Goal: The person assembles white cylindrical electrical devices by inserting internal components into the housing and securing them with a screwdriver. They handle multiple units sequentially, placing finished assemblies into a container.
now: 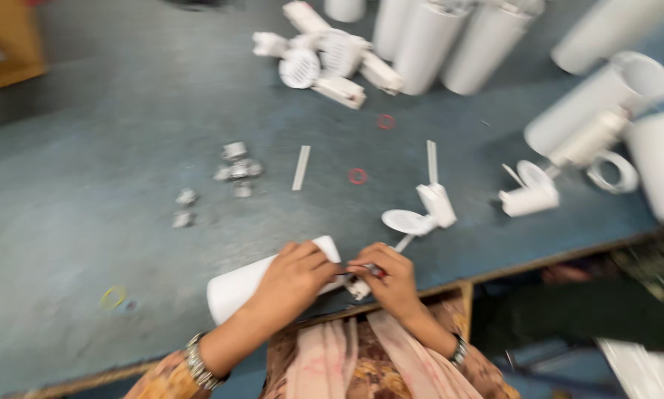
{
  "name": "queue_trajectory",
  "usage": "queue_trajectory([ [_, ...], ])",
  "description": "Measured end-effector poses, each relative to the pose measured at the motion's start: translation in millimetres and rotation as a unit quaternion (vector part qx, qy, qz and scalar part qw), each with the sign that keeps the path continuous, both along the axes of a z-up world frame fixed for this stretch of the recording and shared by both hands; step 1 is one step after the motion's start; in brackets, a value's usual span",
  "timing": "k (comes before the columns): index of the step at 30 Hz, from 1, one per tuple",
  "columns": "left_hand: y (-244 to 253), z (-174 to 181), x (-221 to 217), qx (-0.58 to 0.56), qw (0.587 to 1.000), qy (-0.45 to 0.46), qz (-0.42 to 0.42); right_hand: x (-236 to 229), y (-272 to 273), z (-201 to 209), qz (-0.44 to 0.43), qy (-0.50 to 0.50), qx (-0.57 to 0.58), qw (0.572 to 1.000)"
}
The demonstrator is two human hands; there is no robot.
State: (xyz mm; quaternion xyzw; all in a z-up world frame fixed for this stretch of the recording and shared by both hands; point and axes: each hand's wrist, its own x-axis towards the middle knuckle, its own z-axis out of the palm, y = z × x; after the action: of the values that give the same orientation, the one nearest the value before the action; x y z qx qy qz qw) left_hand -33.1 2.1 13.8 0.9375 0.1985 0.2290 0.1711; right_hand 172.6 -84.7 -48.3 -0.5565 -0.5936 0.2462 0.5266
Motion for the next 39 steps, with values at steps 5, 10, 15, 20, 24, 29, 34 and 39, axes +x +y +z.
queue_trajectory([
  [5,3.7,-6.8,2.4,-0.026,0.999,-0.014,0.023,-3.4,1.7,0.4,0.012,0.027,0.017,0.999],
  [10,7.6,-20.2,-1.0,-0.073,0.995,-0.064,0.009,-0.6,-2.3,-7.6,0.0,0.021,-0.002,1.0],
  [15,20.2,-26.2,-0.8,-0.072,0.995,-0.056,-0.047,12.7,4.9,-13.5,0.054,-0.034,-0.003,0.998],
  [20,36.6,-28.8,1.6,-0.018,0.99,-0.011,-0.137,33.5,0.4,1.7,0.079,-0.118,-0.016,0.99],
  [24,48.6,-22.1,6.0,0.049,0.978,-0.014,-0.204,54.9,-7.8,21.3,0.034,-0.212,-0.133,0.967],
  [29,42.4,-16.9,19.8,-0.018,0.98,0.015,-0.199,68.2,-27.1,22.3,0.044,-0.349,-0.14,0.926],
  [34,35.8,-11.8,18.0,-0.019,0.986,-0.021,-0.166,50.5,-25.3,11.6,0.038,-0.33,-0.11,0.937],
  [39,33.8,-13.7,26.6,0.102,0.964,0.003,-0.247,47.1,-20.3,9.6,0.07,-0.352,-0.081,0.93],
])
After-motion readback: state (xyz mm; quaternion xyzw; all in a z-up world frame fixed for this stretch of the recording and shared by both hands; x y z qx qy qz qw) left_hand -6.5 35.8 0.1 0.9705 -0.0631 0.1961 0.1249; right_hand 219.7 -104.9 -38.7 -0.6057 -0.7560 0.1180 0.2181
